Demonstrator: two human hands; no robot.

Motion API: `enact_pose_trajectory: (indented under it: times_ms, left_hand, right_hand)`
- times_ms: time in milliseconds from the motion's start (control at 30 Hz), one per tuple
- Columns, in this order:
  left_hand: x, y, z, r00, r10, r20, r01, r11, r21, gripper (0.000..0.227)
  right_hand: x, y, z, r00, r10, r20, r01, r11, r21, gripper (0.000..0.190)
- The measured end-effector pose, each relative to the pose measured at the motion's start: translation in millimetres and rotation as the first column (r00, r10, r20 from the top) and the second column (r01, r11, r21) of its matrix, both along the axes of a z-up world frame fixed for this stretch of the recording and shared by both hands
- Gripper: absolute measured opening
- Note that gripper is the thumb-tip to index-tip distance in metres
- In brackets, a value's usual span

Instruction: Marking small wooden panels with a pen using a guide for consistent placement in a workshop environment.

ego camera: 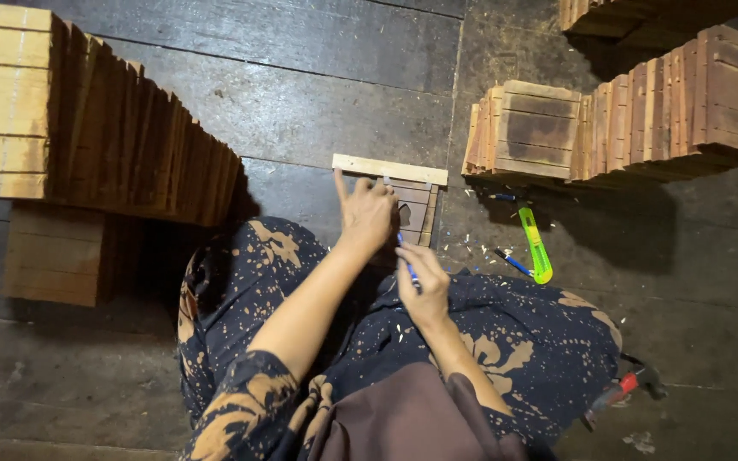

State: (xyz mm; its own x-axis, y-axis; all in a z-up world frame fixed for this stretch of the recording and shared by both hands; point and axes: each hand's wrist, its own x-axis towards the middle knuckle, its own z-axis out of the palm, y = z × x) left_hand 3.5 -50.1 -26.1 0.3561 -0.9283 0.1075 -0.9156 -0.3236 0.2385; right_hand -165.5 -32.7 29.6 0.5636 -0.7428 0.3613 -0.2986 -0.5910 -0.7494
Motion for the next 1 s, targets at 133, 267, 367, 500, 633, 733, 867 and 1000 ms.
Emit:
enact_pose_trajectory:
  times_ms: [133,267,367,500,633,733,867,1000]
  left_hand:
    - [18.5,-33.7,-21.7,0.993,-0.043,0.112,0.05,0.997,-0.061,0.01]
    - [34.9,-64.5,-6.0,0.995,-0.087,0.05,0.082,0.993,0.088,0.013]
    - [43.5,-86.1,-12.3,0.998,-0.062,0.011,0.06,0.986,0.153,0.023]
    - [53.6,-104.0,-24.6,1.0,-0.015,-0.021,0.021,0.946,0.325,0.052]
    - [50.8,-94.8,31.1,0.996,0.022,-0.091,0.016,0.918,0.395,0.051]
    - [51.5,-105.4,14.9,0.991,0.073,-0.111,-0.011,0.878,0.479,0.056]
    - [50.2,-125.0,-21.9,0.994,0.058,-0.092,-0.006,0.871,0.491,0.061]
    - [46.3,-128.4,-22.5,0.997,0.035,-0.067,0.003,0.866,0.501,0.051]
  right_hand:
    - [18.7,-1.5,-19.9,0.995,0.074,-0.067,-0.08,0.992,-0.101,0.022]
    - [40.4,-10.5,-33.8,0.985,0.084,-0.152,-0.139,0.904,-0.405,0.014]
    - [54.5,-22.7,-41.8,0.979,0.071,-0.193,-0.159,0.855,-0.493,0.012]
    - [65.2,-34.7,-64.7,0.971,0.01,-0.239,-0.159,0.774,-0.613,0.008]
    - [67.7,-39.1,-95.6,0.972,-0.011,-0.234,-0.118,0.841,-0.528,0.02]
    - [70.0,-39.3,-102.6,0.948,-0.021,-0.317,-0.148,0.854,-0.499,0.032]
    - [92.7,-22.0,-62.6,0.999,0.018,-0.037,-0.014,0.994,0.111,0.044]
    - [92.2,0.4,-29.1,0.927,0.004,-0.374,0.061,0.985,0.161,0.041]
